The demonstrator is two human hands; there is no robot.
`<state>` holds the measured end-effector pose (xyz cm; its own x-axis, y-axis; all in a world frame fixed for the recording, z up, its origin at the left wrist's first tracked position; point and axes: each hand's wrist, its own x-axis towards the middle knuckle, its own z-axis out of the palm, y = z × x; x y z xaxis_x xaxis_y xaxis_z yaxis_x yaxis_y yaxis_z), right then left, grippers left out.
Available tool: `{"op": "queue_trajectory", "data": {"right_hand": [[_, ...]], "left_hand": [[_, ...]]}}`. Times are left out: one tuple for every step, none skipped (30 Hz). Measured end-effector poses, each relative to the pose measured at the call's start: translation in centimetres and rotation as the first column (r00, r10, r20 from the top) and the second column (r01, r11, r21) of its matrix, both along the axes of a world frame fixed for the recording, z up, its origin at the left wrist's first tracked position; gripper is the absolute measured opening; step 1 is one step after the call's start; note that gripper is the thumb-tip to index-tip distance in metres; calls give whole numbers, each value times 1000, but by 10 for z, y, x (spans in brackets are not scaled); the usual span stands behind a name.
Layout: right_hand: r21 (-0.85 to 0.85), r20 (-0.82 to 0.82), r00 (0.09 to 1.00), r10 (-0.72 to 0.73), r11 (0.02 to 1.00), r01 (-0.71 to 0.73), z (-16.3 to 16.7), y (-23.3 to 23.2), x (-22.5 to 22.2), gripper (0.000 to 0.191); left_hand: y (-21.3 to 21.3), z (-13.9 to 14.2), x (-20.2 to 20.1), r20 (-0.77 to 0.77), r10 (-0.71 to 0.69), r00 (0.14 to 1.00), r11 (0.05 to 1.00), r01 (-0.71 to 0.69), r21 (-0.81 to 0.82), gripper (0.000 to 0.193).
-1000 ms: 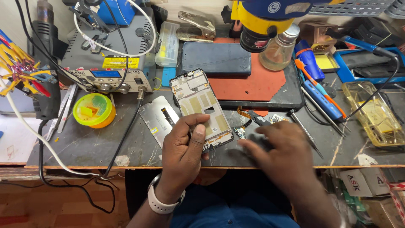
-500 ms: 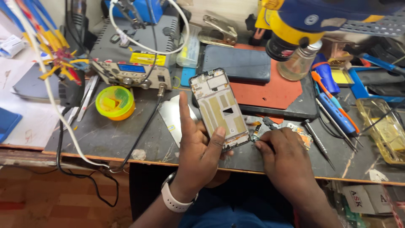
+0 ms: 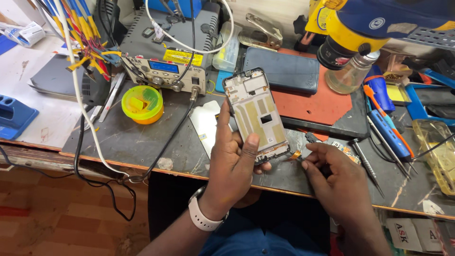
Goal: The person cleans the back of a disassembled mobile phone with a toothbrush and a cotton swab, then uses a screwdriver to remove screws and detach the motherboard. The phone is held and reoriented throughout the process.
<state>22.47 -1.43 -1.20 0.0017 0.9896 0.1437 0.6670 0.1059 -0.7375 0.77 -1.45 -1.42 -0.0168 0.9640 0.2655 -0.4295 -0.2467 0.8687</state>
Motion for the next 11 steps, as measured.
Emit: {"op": "queue_trajectory", "data": {"right_hand": [[38, 30, 1000, 1, 999, -2, 3, -1, 2, 28], [74, 59, 998, 3, 997, -8, 7, -4, 7, 23], [108, 89, 996, 7, 994, -16, 10, -6, 9, 19], [104, -21, 998, 60, 993, -57, 14, -7, 13, 18], [105, -131, 985, 112, 990, -99, 21, -9, 18, 17], [110, -239, 957, 161, 984, -138, 25, -9, 20, 16], [98, -250, 943, 218, 975, -199, 27, -9, 18, 15], [87, -264, 926, 268, 963, -254, 30, -11, 17, 15], [78, -279, 908, 313, 950, -303, 33, -12, 15, 14], [19, -199, 926, 322, 946, -325, 35, -12, 12, 16], [-41, -117, 936, 333, 940, -340, 36, -8, 4, 17]], "left_hand": [[0, 0, 0, -16, 15, 1000, 1000, -14, 11, 78], [0, 0, 0, -32, 32, 999, 999, -32, 22, 76], [0, -1, -1, -42, 35, 998, 999, -34, 31, 75], [-1, -1, -1, -53, 40, 998, 999, -38, 39, 73], [-1, -2, -2, -64, 45, 997, 998, -42, 48, 72], [-1, -1, -2, -86, 46, 995, 998, -42, 57, 72], [0, -1, -2, -110, 45, 993, 997, -38, 65, 72], [0, -1, -2, -136, 39, 990, 997, -29, 73, 73], [-1, 0, -2, -156, 13, 988, 998, -3, 60, 74], [0, 2, -3, -175, -17, 984, 998, 25, 49, 75], [0, 3, -4, -193, -47, 980, 998, 55, 39, 76]]}}
